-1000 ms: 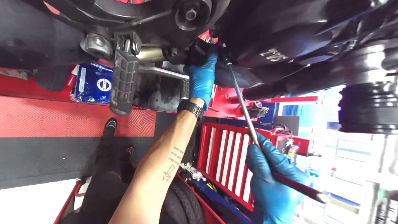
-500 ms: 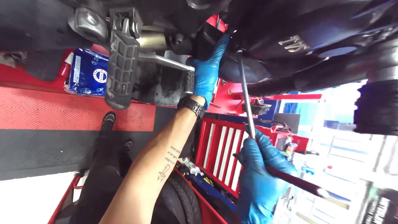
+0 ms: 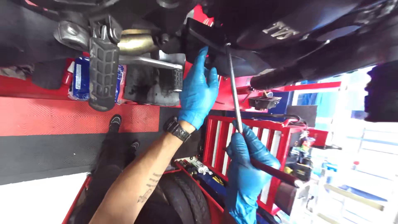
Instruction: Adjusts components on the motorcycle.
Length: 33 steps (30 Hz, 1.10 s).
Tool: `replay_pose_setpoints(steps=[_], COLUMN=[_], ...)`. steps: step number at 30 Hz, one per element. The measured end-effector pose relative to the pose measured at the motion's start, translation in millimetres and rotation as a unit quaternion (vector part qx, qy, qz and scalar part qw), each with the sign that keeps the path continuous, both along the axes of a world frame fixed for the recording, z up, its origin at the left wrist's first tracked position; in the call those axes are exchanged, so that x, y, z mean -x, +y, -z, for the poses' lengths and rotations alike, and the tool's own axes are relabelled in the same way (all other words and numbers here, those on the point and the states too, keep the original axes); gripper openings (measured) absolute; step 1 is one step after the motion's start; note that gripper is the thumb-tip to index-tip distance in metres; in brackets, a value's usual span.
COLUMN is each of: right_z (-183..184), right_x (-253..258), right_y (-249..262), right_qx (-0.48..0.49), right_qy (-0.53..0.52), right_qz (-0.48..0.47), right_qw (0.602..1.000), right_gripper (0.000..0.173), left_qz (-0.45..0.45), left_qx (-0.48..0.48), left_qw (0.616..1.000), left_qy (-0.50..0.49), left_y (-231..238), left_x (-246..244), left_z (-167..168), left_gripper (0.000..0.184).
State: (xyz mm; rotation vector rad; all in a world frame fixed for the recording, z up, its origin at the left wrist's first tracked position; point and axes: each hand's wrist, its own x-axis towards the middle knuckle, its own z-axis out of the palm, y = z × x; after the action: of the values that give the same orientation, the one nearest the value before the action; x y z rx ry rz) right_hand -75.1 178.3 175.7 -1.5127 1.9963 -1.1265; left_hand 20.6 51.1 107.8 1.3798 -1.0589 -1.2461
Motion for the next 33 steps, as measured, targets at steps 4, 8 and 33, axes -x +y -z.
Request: replay_pose_setpoints(steps=[4, 8, 33], right_z=[3, 3, 29], right_x=[1, 2, -11], right_y=[-1, 0, 1], right_qx=[0.016, 0.0, 0.04], right_qy=[-0.005, 0.003, -0.365], right_qz=[-0.011, 0.001, 0.095], right_qw=[1.0, 1.0, 0.925], right_gripper=[0.026, 0.025, 0.021], left_qz=[0.004, -0.023, 0.153], left_qx=[-0.008, -0.109, -0.139], left_qw=[0.997, 0.979, 0.973], left_qy=[-0.081, -0.169, 0.105], left_y=[-25, -65, -34], left_x=[-3, -1, -7], left_z=[-30, -54, -47], left_gripper=[0.051, 0.056, 0.04])
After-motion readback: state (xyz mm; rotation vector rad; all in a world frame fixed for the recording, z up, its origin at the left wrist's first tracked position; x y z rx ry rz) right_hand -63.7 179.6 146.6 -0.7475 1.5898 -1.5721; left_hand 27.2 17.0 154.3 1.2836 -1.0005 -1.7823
